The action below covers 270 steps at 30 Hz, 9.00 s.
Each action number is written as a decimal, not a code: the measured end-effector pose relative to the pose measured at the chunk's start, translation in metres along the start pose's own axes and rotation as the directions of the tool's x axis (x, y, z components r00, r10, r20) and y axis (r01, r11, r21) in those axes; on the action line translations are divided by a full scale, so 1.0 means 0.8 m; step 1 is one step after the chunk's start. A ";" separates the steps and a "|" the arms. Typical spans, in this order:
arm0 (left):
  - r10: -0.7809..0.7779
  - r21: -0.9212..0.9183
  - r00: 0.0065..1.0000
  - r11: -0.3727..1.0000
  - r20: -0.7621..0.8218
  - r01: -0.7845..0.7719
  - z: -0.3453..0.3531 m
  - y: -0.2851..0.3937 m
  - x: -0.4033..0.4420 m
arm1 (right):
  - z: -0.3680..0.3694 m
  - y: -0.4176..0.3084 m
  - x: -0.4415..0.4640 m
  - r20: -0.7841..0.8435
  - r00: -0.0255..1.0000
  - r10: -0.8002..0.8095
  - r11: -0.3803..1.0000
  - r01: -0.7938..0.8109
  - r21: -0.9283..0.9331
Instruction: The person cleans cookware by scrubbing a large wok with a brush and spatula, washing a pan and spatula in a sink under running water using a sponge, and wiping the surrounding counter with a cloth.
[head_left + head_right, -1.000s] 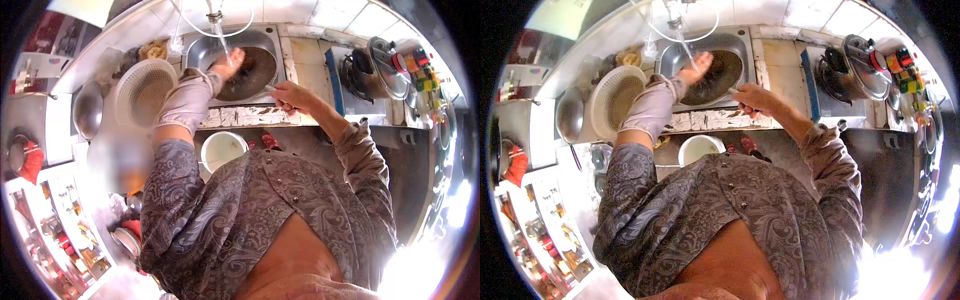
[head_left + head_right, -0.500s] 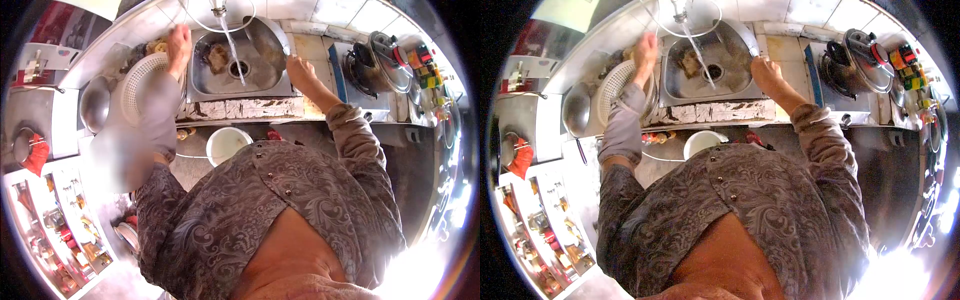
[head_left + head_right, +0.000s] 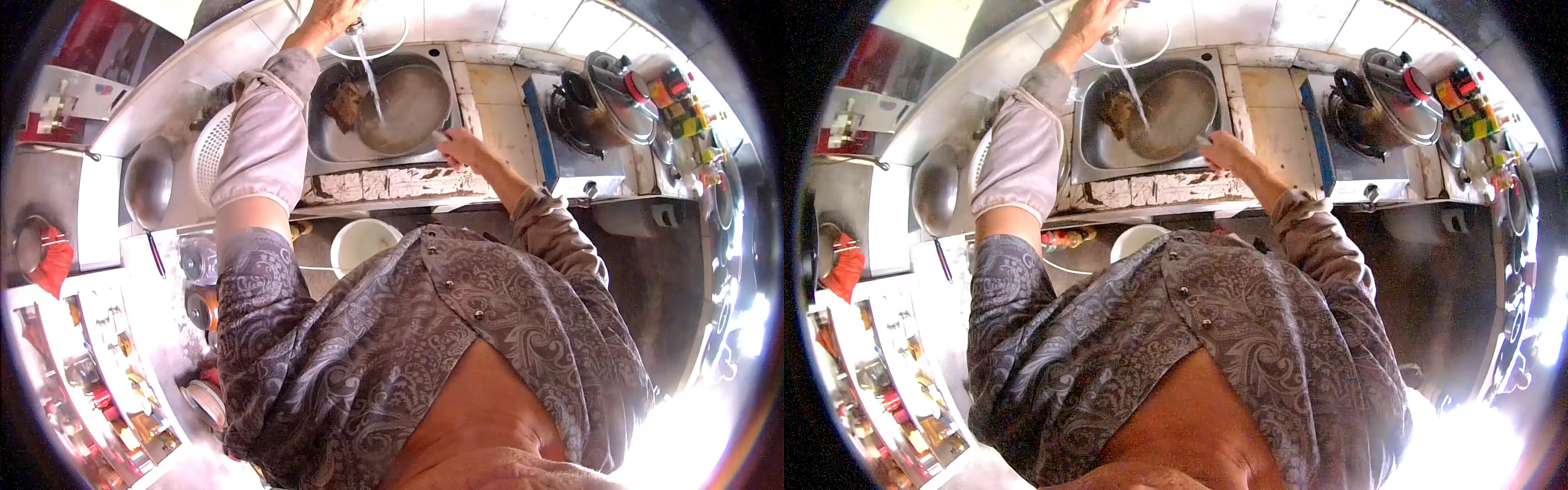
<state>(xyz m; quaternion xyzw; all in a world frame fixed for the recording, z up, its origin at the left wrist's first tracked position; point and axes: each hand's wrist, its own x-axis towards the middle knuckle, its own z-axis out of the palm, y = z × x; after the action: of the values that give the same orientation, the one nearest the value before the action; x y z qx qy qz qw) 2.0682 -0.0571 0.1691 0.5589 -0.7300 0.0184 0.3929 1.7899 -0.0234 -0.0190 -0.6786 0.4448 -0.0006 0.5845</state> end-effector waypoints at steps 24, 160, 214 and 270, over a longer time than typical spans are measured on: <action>0.254 0.277 0.923 0.945 -0.287 -0.174 0.028 0.029 -0.004 | 0.025 -0.031 -0.015 0.294 0.955 -0.050 0.852 -0.112 0.511; 0.515 0.253 0.614 0.605 0.598 -0.754 1.534 1.876 0.263 | -1.014 1.356 -1.468 -0.617 0.224 0.754 0.258 0.763 0.592; 0.692 -0.218 0.072 0.322 0.719 -0.921 1.698 2.081 -0.040 | -0.958 1.281 -1.779 -0.882 0.203 0.426 0.417 0.821 0.390; 0.423 -0.620 -0.456 0.590 0.783 -0.517 1.423 2.120 -0.053 | -0.960 1.289 -1.760 -0.896 0.223 0.385 0.461 0.794 0.396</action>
<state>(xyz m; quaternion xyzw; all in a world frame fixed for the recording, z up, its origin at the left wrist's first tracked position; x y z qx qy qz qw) 0.0329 0.0812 0.0570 -0.0128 -0.9162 -0.1938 -0.3505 -0.0825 0.3004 0.1366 -0.2005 0.5072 -0.7242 0.4220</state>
